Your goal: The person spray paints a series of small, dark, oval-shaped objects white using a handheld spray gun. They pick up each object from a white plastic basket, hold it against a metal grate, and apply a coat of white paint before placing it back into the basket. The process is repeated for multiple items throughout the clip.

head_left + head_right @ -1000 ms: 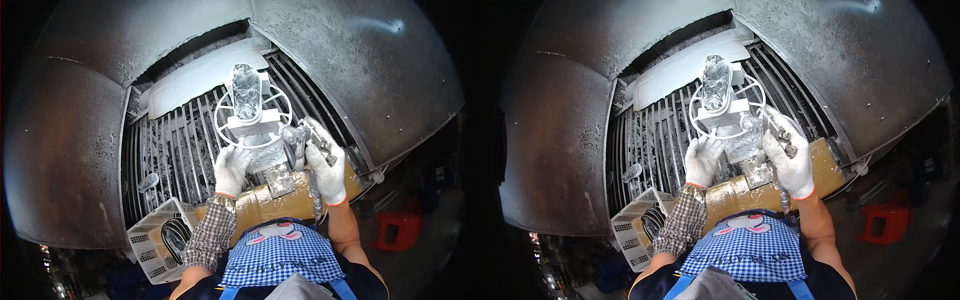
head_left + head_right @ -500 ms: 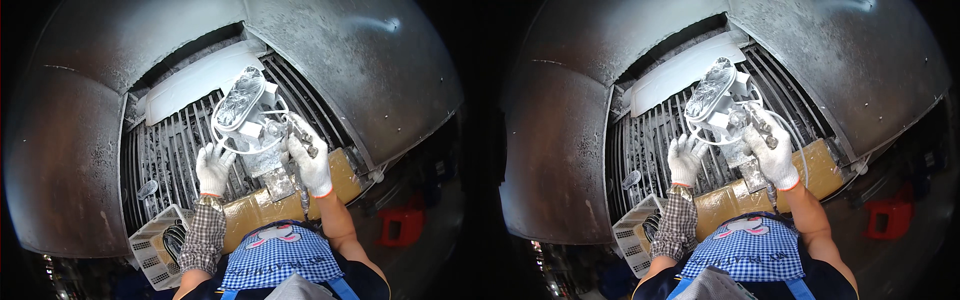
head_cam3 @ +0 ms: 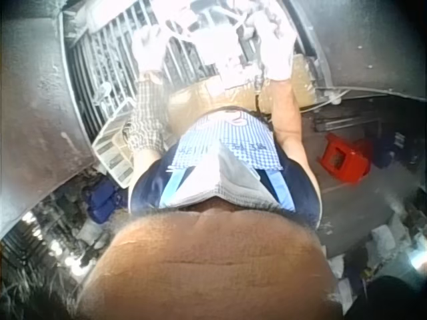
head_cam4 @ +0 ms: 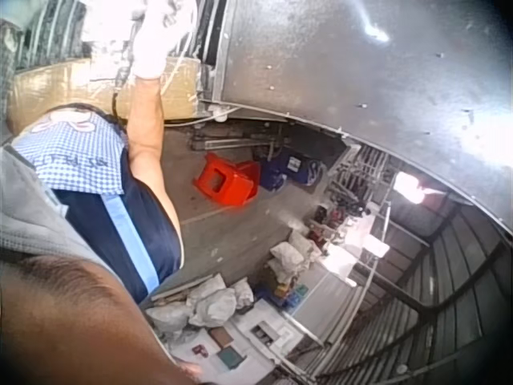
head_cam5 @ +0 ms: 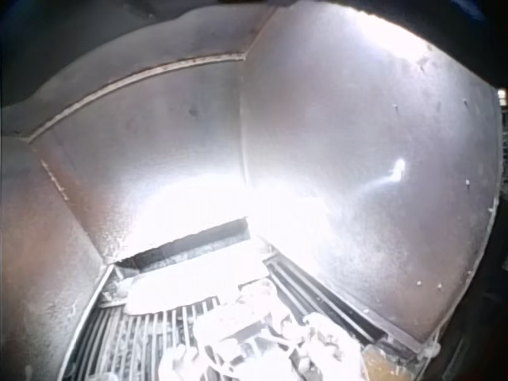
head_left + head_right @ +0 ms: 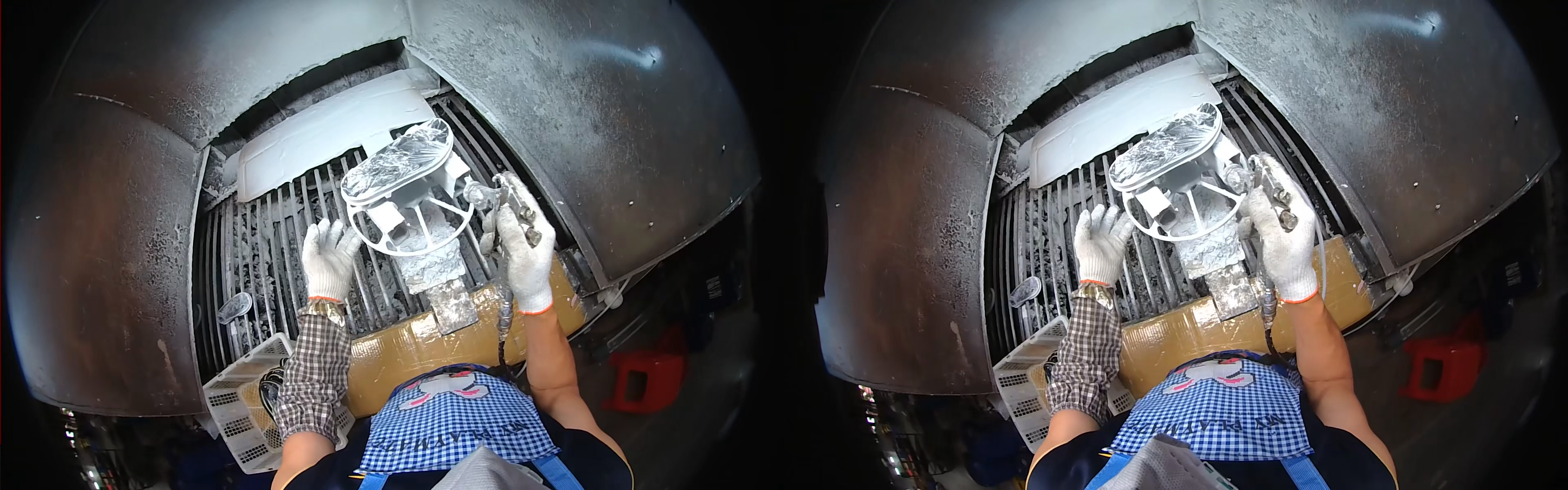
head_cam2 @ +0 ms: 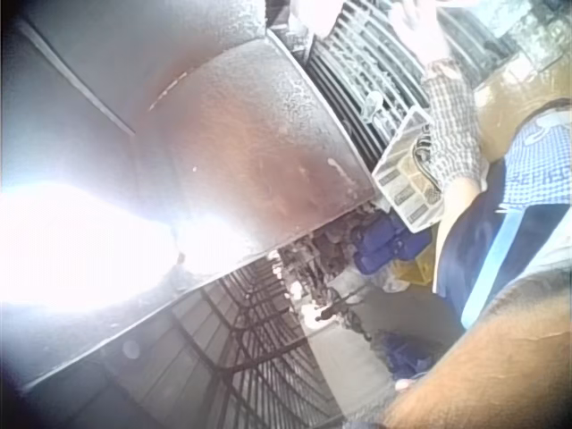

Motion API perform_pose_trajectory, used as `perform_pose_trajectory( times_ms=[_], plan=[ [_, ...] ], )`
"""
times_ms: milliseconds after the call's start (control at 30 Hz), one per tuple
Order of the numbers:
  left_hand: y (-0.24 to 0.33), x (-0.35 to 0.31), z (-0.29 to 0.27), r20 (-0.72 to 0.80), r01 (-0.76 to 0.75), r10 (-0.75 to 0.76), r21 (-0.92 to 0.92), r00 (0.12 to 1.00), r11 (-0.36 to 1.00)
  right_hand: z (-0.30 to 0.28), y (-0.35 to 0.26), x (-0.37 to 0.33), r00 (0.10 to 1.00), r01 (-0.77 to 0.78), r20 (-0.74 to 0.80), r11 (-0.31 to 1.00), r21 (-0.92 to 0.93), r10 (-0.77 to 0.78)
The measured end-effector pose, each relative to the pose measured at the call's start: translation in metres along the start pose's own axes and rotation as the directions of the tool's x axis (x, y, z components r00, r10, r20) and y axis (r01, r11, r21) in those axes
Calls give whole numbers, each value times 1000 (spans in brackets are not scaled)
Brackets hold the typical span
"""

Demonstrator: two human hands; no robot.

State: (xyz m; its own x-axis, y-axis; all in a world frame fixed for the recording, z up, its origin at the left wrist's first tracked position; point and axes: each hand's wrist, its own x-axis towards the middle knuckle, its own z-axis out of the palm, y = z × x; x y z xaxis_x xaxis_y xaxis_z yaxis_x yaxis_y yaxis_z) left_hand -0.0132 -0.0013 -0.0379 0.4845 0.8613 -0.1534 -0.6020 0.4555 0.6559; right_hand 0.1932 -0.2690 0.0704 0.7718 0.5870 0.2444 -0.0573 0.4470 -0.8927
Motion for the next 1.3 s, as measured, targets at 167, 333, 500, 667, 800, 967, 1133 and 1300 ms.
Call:
perform_pose_trajectory(
  times_ms=[167,333,500,667,800,967,1133,1300],
  plan=[
    [-2,10,9,-53,-8,7,-9,999,1000,2,-7,-11,1000,7,-4,1000,-5,-7],
    [-2,25,1,-52,-42,43,17,998,999,21,-4,-16,997,-16,75,996,-84,22],
    [-4,30,-2,-62,-53,54,12,997,999,18,8,-21,982,23,189,998,-59,-11],
    [-15,2,4,-114,-66,69,26,991,997,0,9,-29,973,-34,226,995,-93,54],
    [-39,-34,29,-109,43,-42,8,993,999,-43,18,-42,975,-40,201,964,-263,95],
    [-74,-45,16,-65,237,-243,-88,968,968,-70,27,-67,992,-103,25,916,-388,122],
    [-87,-65,22,47,324,-321,-77,946,943,-103,43,-93,994,-106,-27,853,-511,107],
    [-103,-66,16,57,318,-317,-17,947,948,-122,42,-136,977,-213,-93,841,-497,193]
  ],
)
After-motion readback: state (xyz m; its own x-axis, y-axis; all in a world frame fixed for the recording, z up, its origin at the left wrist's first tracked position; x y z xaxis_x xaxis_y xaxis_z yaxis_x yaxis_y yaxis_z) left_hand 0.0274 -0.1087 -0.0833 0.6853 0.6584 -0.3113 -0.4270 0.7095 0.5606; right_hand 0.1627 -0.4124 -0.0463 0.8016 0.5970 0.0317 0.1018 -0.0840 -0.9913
